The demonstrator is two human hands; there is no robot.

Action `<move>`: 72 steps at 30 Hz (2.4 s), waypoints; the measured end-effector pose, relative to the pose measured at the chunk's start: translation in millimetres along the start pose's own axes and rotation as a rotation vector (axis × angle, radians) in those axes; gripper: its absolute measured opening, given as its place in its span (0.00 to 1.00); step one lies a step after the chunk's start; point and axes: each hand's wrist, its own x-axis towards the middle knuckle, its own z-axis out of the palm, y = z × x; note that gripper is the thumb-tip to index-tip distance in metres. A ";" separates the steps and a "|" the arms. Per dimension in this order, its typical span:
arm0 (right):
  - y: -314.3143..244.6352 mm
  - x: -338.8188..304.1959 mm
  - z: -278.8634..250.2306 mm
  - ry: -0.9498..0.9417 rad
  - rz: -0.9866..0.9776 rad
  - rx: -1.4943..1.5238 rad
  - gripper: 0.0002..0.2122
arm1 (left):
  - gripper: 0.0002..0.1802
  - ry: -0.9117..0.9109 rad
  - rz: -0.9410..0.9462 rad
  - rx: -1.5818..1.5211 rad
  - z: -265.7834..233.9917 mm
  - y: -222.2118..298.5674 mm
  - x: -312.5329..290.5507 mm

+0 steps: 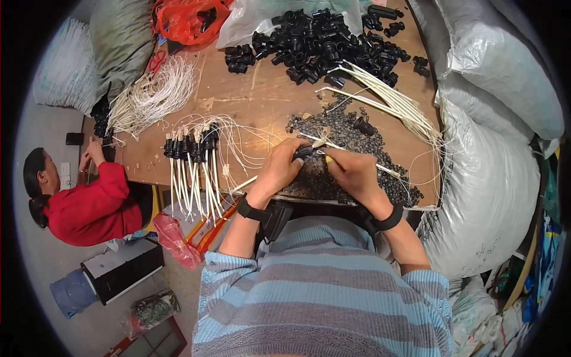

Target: The person assembles components by hand by picking up a black plastic housing and a white wire, threading the wire through the housing, and sliding a small yellow piece onto the wire. They then place the completed assembly onto the table and repeat the process.

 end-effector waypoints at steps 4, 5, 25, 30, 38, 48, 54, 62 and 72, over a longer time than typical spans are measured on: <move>-3.4 3.1 -1.8 -0.029 -0.006 -0.023 0.10 | 0.25 -0.031 0.049 0.085 -2.7 1.7 -3.0; -2.9 2.9 -0.6 -0.026 -0.018 -0.016 0.09 | 0.25 -0.033 0.052 0.088 -2.0 2.9 -3.7; 0.8 -8.3 16.9 -0.161 -0.053 -0.095 0.10 | 0.19 0.256 0.447 0.024 5.4 6.4 -5.5; -4.0 -5.2 10.1 -0.132 -0.030 0.305 0.10 | 0.19 0.236 0.570 -0.041 5.9 1.0 -11.1; 4.5 -10.6 12.0 -0.040 0.176 0.303 0.06 | 0.08 0.454 -0.029 0.548 -39.7 -73.8 -18.0; 10.4 -10.9 11.5 -0.056 0.289 0.327 0.05 | 0.12 0.423 0.003 0.266 -4.7 -44.1 41.1; 17.8 -12.8 9.5 -0.036 0.356 0.375 0.05 | 0.14 0.450 0.111 0.246 -3.6 -50.2 47.6; 17.5 -12.2 10.1 -0.048 0.332 0.378 0.06 | 0.17 0.470 0.113 0.294 -1.8 -45.5 49.6; 21.2 -5.8 13.2 -0.054 0.530 0.401 0.07 | 0.20 0.416 0.199 -0.067 13.4 -15.0 23.0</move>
